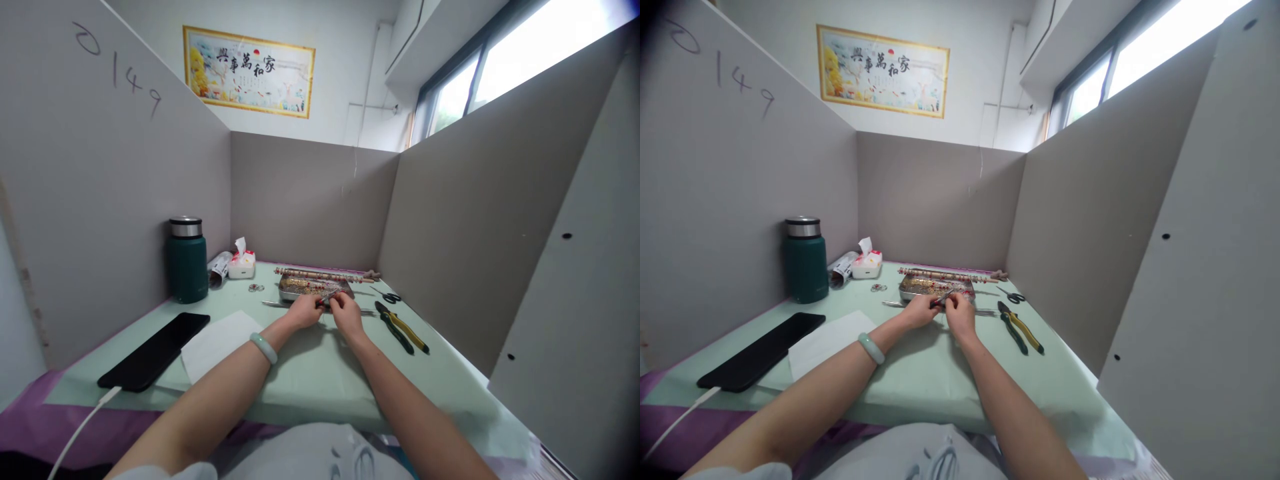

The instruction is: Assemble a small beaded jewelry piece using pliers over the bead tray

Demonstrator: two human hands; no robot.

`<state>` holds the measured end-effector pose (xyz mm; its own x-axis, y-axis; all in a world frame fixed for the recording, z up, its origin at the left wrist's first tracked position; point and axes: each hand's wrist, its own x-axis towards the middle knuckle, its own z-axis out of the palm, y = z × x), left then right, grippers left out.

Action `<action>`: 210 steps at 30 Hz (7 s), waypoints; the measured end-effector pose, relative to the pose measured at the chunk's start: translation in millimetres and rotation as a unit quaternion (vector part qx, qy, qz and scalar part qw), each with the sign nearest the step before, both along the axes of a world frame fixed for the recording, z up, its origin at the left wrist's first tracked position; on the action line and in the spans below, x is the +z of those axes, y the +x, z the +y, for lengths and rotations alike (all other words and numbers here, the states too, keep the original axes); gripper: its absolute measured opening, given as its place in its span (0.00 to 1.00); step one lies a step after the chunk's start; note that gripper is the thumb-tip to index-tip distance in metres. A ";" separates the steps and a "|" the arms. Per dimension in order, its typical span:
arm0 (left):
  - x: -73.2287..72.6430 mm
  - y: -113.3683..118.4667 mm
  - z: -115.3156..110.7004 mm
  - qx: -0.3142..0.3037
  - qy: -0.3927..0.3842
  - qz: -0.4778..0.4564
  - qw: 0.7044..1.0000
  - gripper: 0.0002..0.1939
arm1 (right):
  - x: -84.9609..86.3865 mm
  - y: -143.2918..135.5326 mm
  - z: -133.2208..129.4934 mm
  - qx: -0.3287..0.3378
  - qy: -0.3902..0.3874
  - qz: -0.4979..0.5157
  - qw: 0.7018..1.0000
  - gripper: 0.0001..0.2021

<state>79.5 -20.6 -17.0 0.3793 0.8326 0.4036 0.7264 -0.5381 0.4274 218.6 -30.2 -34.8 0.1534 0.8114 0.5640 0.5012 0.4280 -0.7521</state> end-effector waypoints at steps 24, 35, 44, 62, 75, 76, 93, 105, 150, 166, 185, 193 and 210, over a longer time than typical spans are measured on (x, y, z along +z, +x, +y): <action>2.0 0.3 -1.4 -0.012 0.003 -0.015 1.000 0.10 | 3.6 -0.4 -4.5 -0.022 0.016 0.013 1.000 0.11; 5.1 0.7 -3.9 -0.013 -0.011 -0.011 1.000 0.11 | 5.8 -0.6 -7.6 -0.042 0.018 -0.002 0.999 0.12; 4.4 0.4 -4.1 -0.011 -0.010 -0.013 1.000 0.10 | 5.7 1.6 -6.0 -0.053 0.027 0.017 0.998 0.11; 3.9 -0.2 -3.4 -0.007 -0.011 -0.006 1.000 0.12 | 2.7 1.2 -3.3 -0.027 0.027 0.018 0.999 0.11; 3.2 -1.9 -1.5 -0.003 -0.020 -0.004 1.000 0.12 | 3.0 1.5 -3.8 -0.010 0.014 0.010 1.000 0.11; 3.0 -2.0 -1.3 -0.004 -0.018 -0.005 1.000 0.12 | 2.6 1.6 -3.3 -0.009 0.016 0.011 1.000 0.11; 5.8 -0.5 -5.3 -0.005 -0.047 -0.032 0.998 0.10 | 3.4 1.3 -3.9 -0.006 0.014 0.014 1.000 0.11; 10.3 0.2 -10.8 -0.024 -0.134 -0.083 0.987 0.10 | 3.3 0.3 -2.8 0.023 0.000 0.049 0.999 0.11; 9.5 0.3 -10.4 -0.019 -0.096 -0.076 0.992 0.10 | 2.9 1.3 -2.7 0.007 0.001 0.005 1.000 0.10; 9.4 2.6 -9.8 -0.094 -0.191 -0.194 0.958 0.08 | 3.1 -0.3 -4.9 0.014 0.003 -0.019 1.000 0.12; 1.8 1.8 2.7 -0.076 -0.168 -0.219 0.958 0.08 | 2.4 -1.6 -8.5 0.013 0.004 -0.080 0.997 0.12; -1.7 2.2 7.0 -0.084 -0.167 -0.224 0.957 0.07 | 0.4 -1.6 -6.4 0.019 0.000 -0.091 0.996 0.12; 6.1 1.0 -1.1 -0.080 -0.176 -0.227 0.955 0.05 | 0.3 -3.1 -7.7 0.021 -0.018 -0.128 0.991 0.12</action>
